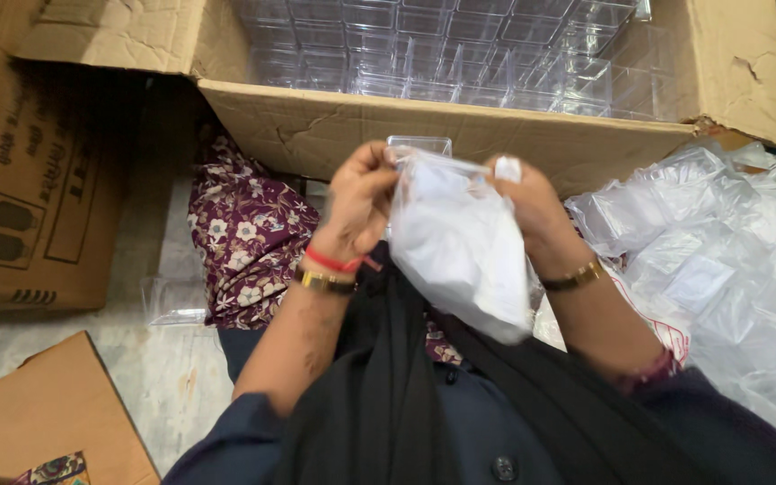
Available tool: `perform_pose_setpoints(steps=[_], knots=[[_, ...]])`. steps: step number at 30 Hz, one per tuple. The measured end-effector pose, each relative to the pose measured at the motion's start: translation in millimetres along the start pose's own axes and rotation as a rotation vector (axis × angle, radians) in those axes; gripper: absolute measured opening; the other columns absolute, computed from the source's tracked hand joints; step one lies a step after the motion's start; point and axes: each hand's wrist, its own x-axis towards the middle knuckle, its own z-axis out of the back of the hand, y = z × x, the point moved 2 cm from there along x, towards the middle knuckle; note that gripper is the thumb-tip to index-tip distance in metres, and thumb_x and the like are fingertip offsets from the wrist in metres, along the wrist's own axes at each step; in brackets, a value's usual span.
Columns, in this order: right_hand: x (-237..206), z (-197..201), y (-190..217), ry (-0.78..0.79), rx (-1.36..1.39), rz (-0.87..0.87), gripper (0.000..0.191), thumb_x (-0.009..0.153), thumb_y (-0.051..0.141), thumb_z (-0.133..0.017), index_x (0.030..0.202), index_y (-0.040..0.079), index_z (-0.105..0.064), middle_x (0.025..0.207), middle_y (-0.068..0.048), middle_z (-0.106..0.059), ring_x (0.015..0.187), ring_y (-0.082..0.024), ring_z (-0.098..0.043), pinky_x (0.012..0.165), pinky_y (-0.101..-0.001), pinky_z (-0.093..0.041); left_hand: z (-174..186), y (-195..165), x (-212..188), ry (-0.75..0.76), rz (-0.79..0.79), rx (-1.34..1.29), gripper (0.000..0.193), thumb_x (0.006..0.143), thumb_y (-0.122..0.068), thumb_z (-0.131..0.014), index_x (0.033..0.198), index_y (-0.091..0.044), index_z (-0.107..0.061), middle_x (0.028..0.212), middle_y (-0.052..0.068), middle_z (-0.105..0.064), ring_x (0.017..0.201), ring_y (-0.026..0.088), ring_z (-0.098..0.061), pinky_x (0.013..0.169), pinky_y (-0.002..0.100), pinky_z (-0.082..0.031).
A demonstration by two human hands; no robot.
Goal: The person sits on the floor and packs small clear plastic boxes. They take plastic bags, open them, place a plastic box inside each bag, and put the bagged boxes into a large cardboard carton, repeating the cycle.
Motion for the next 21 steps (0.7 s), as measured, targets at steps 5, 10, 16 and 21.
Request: perform_pose_setpoints(steps=[5, 10, 16, 21], knots=[[54, -17, -2, -0.223, -0.514, 0.287, 0.012, 0.093, 0.001, -0.067, 0.104, 0.001, -0.062, 0.089, -0.003, -0.063, 0.075, -0.009, -0.058, 0.064, -0.0276, -0.047, 76, 13, 77, -0.209, -0.311, 0.749, 0.012, 0.095, 0.008, -0.067, 0.106, 0.002, -0.069, 0.105, 0.010, -0.072, 0.083, 0.012, -0.063, 0.075, 0.025, -0.052], [49, -35, -6, -0.075, -0.523, 0.309, 0.035, 0.090, 0.000, -0.055, 0.123, 0.006, -0.066, 0.104, 0.006, -0.071, 0.084, 0.000, -0.064, 0.073, -0.0189, -0.053, 108, 16, 86, -0.359, -0.100, 0.640, 0.037, 0.088, 0.005, -0.067, 0.124, -0.003, -0.061, 0.102, 0.005, -0.070, 0.082, 0.010, -0.065, 0.073, 0.024, -0.055], [17, -36, -8, -0.105, -0.386, 0.392, 0.026, 0.102, -0.003, -0.053, 0.124, 0.006, -0.065, 0.093, 0.001, -0.061, 0.066, 0.000, -0.043, 0.055, -0.0186, -0.033, 72, -1, 44, -0.088, -0.017, 0.221, 0.043, 0.085, 0.010, -0.055, 0.124, -0.007, -0.054, 0.106, 0.011, -0.075, 0.086, 0.013, -0.070, 0.076, 0.025, -0.057], [21, -41, -10, -0.030, -0.347, 0.456, 0.030, 0.098, -0.006, -0.050, 0.124, 0.006, -0.061, 0.114, 0.001, -0.063, 0.074, 0.000, -0.048, 0.063, -0.0171, -0.040, 66, 6, 57, 0.054, -0.227, 0.221, 0.038, 0.088, 0.018, -0.056, 0.122, 0.002, -0.061, 0.108, 0.012, -0.070, 0.088, 0.013, -0.066, 0.076, 0.023, -0.052]])
